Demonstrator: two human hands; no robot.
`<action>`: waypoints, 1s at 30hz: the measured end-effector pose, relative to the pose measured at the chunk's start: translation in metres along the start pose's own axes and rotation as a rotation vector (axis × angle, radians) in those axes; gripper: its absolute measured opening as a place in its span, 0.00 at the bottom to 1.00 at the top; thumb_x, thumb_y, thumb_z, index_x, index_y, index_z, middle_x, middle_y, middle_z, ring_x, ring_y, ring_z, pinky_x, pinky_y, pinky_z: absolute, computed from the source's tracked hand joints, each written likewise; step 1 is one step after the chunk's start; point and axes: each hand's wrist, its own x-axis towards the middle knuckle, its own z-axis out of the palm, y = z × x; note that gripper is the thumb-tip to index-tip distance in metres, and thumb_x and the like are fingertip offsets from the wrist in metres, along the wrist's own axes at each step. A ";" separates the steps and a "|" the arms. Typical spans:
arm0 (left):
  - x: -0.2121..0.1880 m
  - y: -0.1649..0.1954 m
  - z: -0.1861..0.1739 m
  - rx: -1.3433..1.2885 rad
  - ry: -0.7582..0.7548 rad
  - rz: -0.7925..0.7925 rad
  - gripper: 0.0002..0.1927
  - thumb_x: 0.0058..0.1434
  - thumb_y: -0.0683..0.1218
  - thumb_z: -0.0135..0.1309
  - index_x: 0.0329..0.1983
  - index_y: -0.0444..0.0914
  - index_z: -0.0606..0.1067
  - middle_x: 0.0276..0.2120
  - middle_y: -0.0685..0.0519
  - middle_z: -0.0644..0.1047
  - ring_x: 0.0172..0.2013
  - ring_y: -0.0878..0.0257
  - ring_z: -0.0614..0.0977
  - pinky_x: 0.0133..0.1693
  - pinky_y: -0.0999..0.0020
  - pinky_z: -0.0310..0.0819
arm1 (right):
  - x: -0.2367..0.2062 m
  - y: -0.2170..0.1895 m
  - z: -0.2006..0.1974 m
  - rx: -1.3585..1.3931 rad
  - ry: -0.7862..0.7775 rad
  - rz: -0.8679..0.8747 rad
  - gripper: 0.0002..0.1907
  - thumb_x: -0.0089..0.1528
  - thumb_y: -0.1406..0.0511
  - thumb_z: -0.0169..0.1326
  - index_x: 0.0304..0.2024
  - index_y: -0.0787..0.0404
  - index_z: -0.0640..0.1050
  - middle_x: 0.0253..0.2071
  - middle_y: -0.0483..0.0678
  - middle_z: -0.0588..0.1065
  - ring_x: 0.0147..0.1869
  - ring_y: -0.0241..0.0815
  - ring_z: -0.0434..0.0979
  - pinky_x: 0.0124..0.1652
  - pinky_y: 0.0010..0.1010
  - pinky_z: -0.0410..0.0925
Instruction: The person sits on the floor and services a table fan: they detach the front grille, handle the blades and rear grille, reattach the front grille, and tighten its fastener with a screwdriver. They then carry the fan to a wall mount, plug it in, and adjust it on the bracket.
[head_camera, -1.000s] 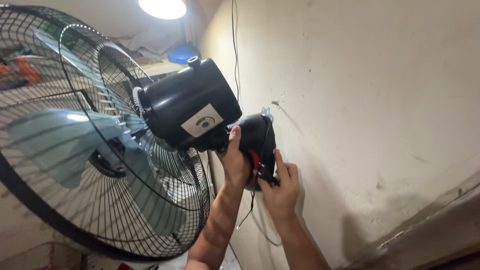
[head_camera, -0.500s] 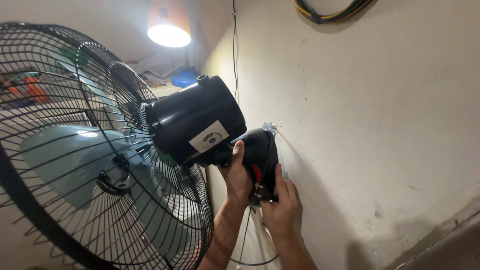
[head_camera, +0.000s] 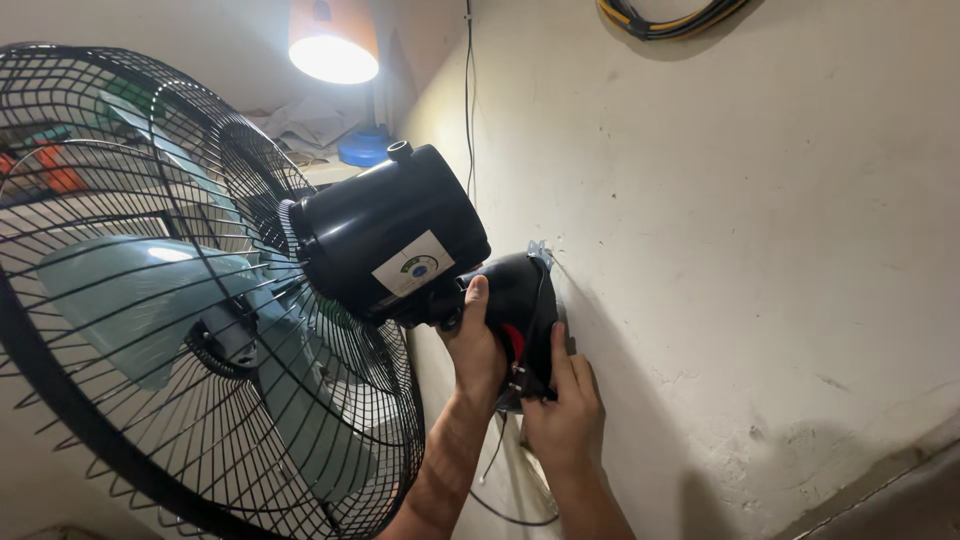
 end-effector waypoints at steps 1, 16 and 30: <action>0.000 0.000 0.001 -0.004 -0.004 0.004 0.16 0.62 0.39 0.59 0.53 0.34 0.72 0.44 0.52 0.77 0.42 0.63 0.79 0.47 0.67 0.77 | 0.000 -0.001 -0.001 -0.001 -0.003 0.007 0.40 0.53 0.66 0.65 0.68 0.61 0.69 0.29 0.46 0.67 0.29 0.41 0.68 0.31 0.33 0.67; -0.006 0.006 -0.003 0.107 0.048 -0.031 0.12 0.62 0.41 0.59 0.48 0.33 0.75 0.39 0.53 0.78 0.37 0.65 0.80 0.41 0.69 0.78 | -0.010 -0.016 -0.003 0.026 -0.063 0.107 0.43 0.51 0.71 0.62 0.70 0.63 0.65 0.31 0.50 0.68 0.30 0.45 0.71 0.32 0.36 0.70; 0.000 -0.011 -0.020 0.137 0.155 -0.265 0.15 0.66 0.50 0.57 0.45 0.32 0.75 0.35 0.50 0.80 0.31 0.62 0.82 0.33 0.66 0.79 | -0.007 -0.020 -0.001 -0.001 -0.113 0.139 0.44 0.49 0.76 0.54 0.70 0.58 0.66 0.35 0.51 0.70 0.35 0.46 0.76 0.36 0.36 0.73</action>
